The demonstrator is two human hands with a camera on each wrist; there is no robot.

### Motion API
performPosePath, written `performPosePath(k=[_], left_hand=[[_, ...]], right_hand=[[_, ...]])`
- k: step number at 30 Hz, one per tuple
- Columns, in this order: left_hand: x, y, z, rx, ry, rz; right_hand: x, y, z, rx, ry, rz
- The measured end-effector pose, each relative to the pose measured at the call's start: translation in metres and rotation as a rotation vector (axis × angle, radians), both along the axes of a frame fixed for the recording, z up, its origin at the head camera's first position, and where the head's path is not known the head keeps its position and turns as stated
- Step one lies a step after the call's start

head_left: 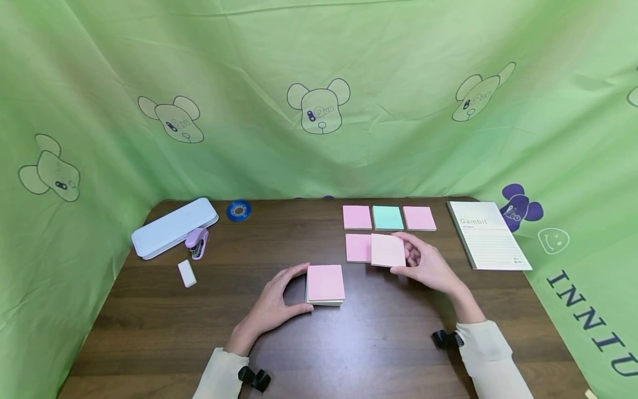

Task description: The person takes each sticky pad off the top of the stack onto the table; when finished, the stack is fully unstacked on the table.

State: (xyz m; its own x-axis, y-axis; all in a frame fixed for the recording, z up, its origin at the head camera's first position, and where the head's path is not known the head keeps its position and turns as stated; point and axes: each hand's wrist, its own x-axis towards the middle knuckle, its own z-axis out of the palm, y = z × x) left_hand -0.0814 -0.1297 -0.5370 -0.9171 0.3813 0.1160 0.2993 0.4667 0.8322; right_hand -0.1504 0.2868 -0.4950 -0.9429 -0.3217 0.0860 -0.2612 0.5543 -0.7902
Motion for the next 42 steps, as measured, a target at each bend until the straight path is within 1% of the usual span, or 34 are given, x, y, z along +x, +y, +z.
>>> performPosePath(k=[5, 9, 13, 16, 19, 23, 27, 31, 34, 38, 40, 41, 42], left_hand=[[0.0, 0.0, 0.0, 0.0, 0.0, 0.0], [0.0, 0.0, 0.0, 0.002, 0.001, 0.001], [0.0, 0.0, 0.0, 0.001, 0.001, 0.004], [0.0, 0.0, 0.0, 0.003, 0.004, 0.004], [0.0, 0.0, 0.0, 0.002, 0.003, 0.003], [0.0, 0.0, 0.001, -0.001, 0.005, 0.003], [0.0, 0.0, 0.001, -0.003, 0.021, 0.003], [0.0, 0.0, 0.0, -0.005, 0.028, 0.004], [0.0, 0.0, 0.0, -0.008, 0.028, 0.004], [0.0, 0.0, 0.0, -0.01, 0.023, 0.003], [0.0, 0.0, 0.0, -0.009, 0.019, 0.003], [0.0, 0.0, 0.0, -0.008, 0.017, 0.003], [0.0, 0.0, -0.001, -0.008, 0.015, 0.003]], right_hand=[[-0.004, 0.017, -0.004, 0.032, -0.014, -0.043], [-0.006, 0.024, -0.01, 0.087, -0.003, -0.031], [-0.007, 0.024, -0.016, 0.158, 0.035, 0.0], [-0.007, 0.023, -0.018, 0.207, 0.07, -0.005], [-0.006, 0.02, -0.017, 0.234, 0.103, -0.007], [-0.008, 0.021, -0.019, 0.233, 0.166, 0.006], [-0.016, 0.029, -0.035, 0.212, 0.206, 0.016], [-0.03, 0.039, -0.054, 0.236, 0.218, 0.019], [-0.036, 0.043, -0.06, 0.244, 0.222, 0.03], [-0.039, 0.044, -0.06, 0.243, 0.214, 0.038], [-0.04, 0.045, -0.062, 0.271, 0.206, 0.031], [-0.04, 0.044, -0.061, 0.28, 0.188, 0.024], [-0.037, 0.041, -0.054, 0.296, 0.164, 0.014]])
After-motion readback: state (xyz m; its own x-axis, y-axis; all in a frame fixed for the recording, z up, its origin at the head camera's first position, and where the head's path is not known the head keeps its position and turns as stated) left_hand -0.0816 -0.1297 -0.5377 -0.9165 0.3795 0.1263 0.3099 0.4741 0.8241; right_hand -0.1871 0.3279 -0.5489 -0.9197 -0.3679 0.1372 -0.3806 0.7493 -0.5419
